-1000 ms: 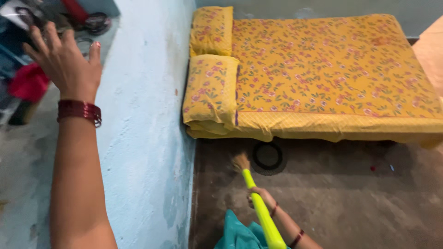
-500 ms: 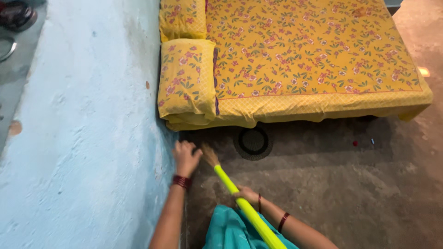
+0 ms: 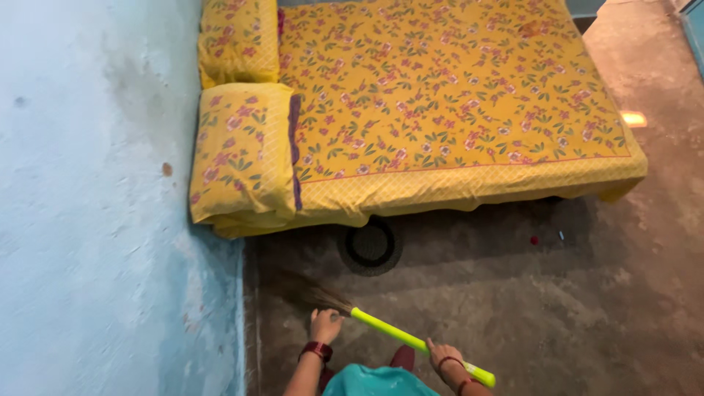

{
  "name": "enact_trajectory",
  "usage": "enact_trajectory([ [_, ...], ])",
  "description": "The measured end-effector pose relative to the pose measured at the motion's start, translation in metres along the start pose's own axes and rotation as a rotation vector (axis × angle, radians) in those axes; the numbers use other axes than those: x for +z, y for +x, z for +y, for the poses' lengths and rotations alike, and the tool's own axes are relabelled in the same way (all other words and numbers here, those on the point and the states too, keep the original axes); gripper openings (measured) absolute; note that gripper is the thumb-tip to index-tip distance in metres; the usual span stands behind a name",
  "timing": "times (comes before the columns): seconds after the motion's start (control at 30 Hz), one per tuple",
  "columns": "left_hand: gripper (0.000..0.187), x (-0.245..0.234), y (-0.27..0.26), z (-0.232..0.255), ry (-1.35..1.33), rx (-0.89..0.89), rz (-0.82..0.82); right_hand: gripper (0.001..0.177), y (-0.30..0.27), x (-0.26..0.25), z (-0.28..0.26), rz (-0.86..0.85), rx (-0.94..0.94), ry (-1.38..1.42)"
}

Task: The person folds a white cloth and a red cloth, placing them on a nearby surface. Then, the person sweeps the floor with a broom, moving debris toward a dustpan and collecting it.

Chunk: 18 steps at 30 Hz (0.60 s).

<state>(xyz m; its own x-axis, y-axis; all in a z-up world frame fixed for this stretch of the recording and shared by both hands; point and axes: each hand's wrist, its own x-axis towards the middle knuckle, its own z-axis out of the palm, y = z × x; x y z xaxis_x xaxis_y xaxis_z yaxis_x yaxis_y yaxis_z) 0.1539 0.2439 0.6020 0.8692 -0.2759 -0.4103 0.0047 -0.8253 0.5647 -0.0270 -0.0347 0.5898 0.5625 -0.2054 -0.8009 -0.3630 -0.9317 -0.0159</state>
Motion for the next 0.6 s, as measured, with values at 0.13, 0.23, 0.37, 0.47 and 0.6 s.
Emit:
enact_trajectory([
  [0.13,0.028,0.031,0.012,0.025,-0.047,-0.042,0.073,0.055,0.016,-0.022,0.048,0.055,0.141,0.192],
  [0.23,0.026,0.057,0.021,0.035,-0.011,-0.062,0.061,0.054,0.024,-0.042,0.06,0.129,0.226,0.325],
  [0.37,0.021,0.095,0.031,0.04,-0.031,-0.069,0.028,0.049,0.035,-0.046,0.059,0.148,0.332,0.524],
  [0.47,0.022,0.119,0.045,0.033,-0.013,-0.091,-0.026,0.049,0.057,-0.023,0.052,0.253,0.215,0.825],
  [0.6,0.022,0.146,0.066,0.019,-0.111,-0.198,-0.145,0.051,0.093,0.034,0.055,0.344,0.132,1.024],
])
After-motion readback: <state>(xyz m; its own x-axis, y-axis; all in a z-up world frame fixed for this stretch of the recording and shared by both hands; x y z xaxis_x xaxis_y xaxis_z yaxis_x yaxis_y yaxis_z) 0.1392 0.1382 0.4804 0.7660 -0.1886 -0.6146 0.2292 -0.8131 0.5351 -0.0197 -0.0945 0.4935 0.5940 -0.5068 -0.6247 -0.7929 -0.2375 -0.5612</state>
